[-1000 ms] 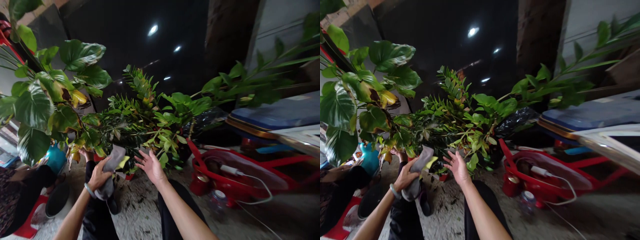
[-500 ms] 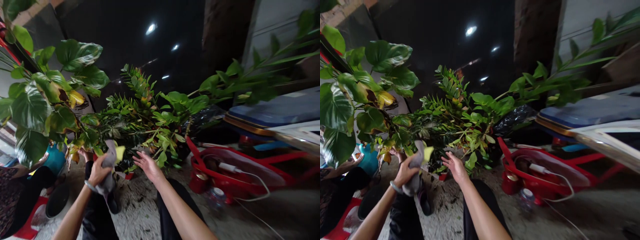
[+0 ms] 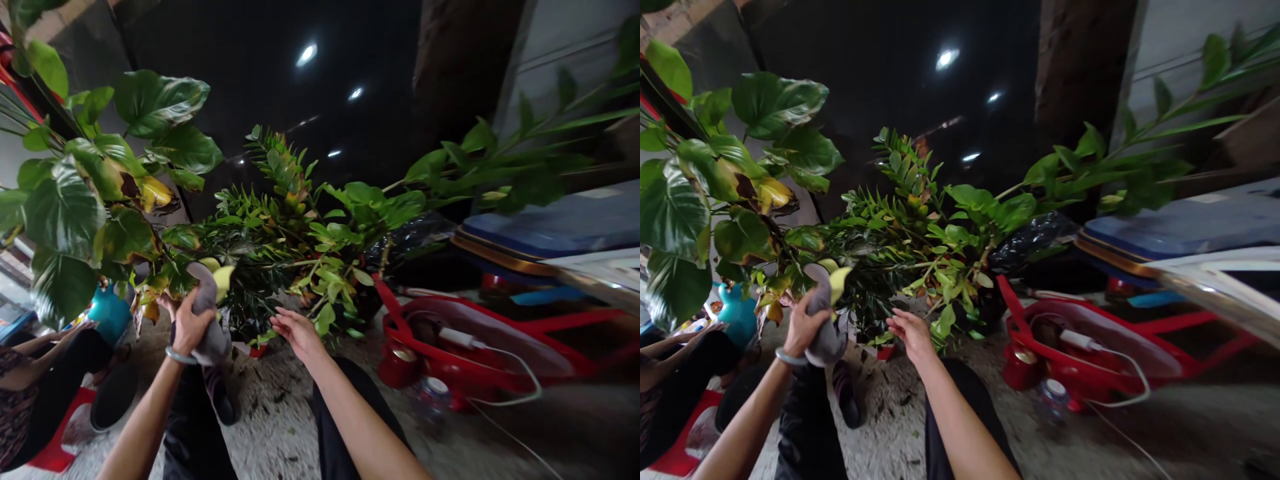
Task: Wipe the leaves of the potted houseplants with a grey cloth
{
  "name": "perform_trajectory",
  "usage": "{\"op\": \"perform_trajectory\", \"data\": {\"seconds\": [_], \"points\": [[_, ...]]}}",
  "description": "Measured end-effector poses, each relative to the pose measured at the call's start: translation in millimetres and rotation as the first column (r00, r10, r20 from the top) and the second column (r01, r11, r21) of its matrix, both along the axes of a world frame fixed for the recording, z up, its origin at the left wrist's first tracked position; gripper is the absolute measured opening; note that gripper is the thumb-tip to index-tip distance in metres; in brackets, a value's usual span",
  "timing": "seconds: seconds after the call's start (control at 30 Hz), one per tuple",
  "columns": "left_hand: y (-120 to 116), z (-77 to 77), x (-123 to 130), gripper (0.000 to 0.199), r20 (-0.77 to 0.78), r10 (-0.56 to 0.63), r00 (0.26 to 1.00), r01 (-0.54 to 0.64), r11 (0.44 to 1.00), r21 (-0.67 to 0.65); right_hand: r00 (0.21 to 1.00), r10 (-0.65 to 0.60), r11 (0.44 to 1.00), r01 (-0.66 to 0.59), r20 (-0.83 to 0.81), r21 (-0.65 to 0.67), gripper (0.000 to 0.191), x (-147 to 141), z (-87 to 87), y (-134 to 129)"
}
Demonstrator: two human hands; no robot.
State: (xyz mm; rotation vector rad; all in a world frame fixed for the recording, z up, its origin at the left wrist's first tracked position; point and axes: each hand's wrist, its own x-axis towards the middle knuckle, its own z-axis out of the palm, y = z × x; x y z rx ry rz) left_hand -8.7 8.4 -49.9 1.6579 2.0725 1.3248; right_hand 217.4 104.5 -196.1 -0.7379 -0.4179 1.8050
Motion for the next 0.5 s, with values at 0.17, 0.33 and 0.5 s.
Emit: {"op": "perform_trajectory", "data": {"seconds": [0.17,0.33,0.5], "points": [[-26.7,-15.0,30.0,0.052,0.103,-0.254,0.962,0.258,0.966,-0.028,1.0,0.015,1.0,-0.015,0.007,0.006,0.026,3.1,-0.7,2.0],[25.4,62.6,50.3,0.054,0.024,-0.145,0.989,0.133,0.951,0.281,1.0,0.016,1.0,-0.016,0.019,0.001,0.026,-0.3,4.5,-0.5],[67.0,52.6,71.8,0.056,-0.138,-0.193,0.971,0.205,0.975,0.083,1.0,0.004,1.0,-0.004,0.029,-0.007,0.024,1.7,10.2,-4.6]]}}
